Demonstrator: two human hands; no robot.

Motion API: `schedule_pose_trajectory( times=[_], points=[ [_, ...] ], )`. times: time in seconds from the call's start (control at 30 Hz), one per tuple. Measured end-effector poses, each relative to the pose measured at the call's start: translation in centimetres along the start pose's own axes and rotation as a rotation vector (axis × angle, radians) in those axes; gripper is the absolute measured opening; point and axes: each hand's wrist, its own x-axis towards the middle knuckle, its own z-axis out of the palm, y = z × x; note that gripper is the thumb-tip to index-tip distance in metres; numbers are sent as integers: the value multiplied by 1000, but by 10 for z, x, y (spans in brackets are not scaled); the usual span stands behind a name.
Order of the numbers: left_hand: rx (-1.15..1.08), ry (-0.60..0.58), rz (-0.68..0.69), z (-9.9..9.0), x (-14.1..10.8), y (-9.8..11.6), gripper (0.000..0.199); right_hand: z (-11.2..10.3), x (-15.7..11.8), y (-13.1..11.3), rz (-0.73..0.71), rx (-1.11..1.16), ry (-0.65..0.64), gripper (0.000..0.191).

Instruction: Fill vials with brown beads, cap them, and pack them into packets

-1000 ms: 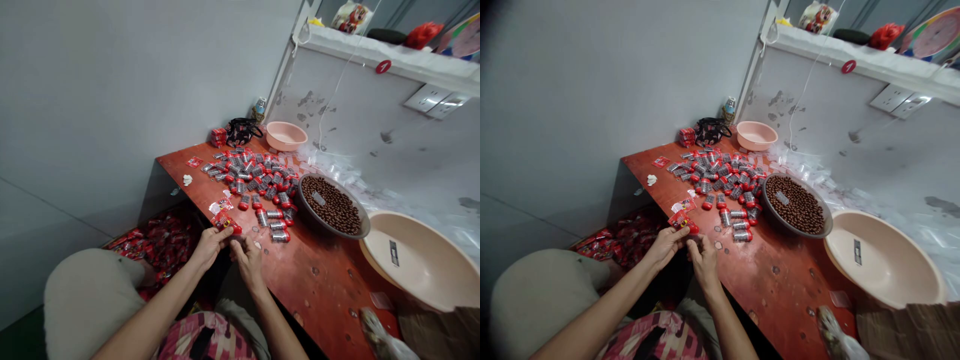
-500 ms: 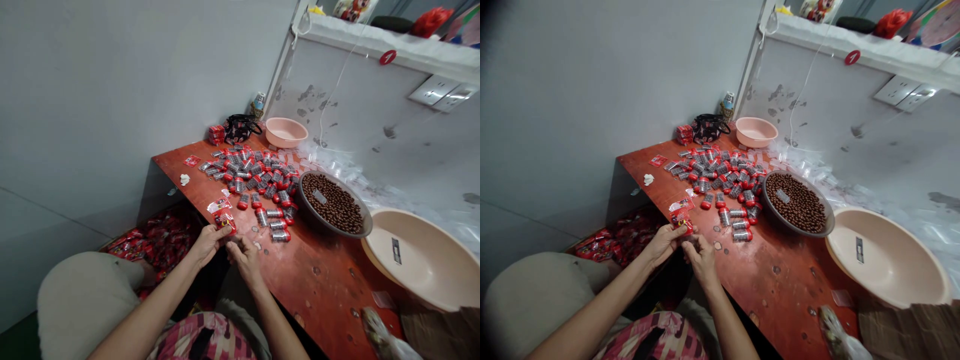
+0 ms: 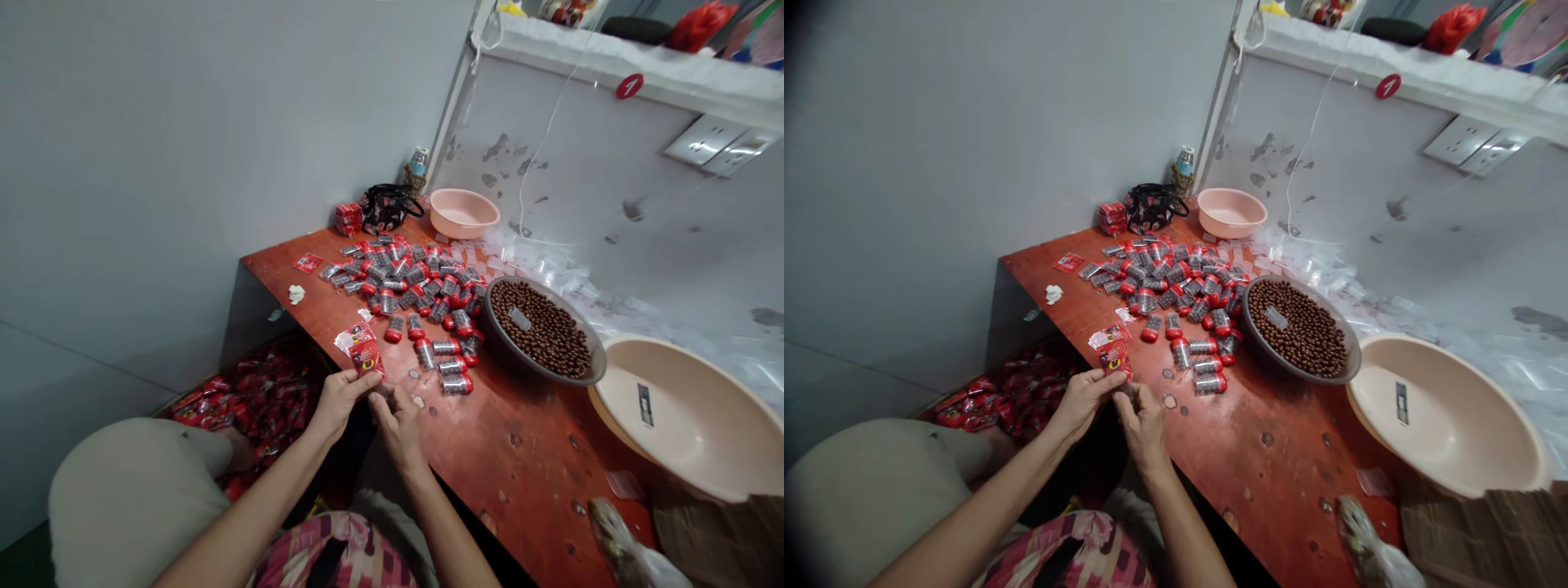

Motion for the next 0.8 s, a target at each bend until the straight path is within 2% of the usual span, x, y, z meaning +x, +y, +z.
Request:
schedule_pose_trajectory(
  times=[0.07, 0.2, 0.3, 0.4, 0.53, 0.7, 0.8],
  points=[
    [-41, 19, -5, 4, -3, -1, 16, -2, 0, -1, -46, -65, 26, 17],
    [-96, -139, -106, 7, -11, 5, 19, -7, 4, -2, 99, 148, -128, 23],
    [-109, -220, -142, 3, -12, 9, 20, -6, 3, -2, 149, 244, -156, 23],
    [-127, -131, -117, -1, -8, 10, 17, -1, 0, -3, 127, 281, -85, 18],
    [-176, 40, -75, 1, -4, 9, 21, 1, -4, -4, 99, 337, -11, 23],
    [-224, 79, -88, 10, -10, 5, 22, 0, -11, 2, -14, 88, 114, 21],
    [-252, 41, -89, 9, -14, 4, 20, 2, -12, 6, 26, 180, 94, 22]
  ],
)
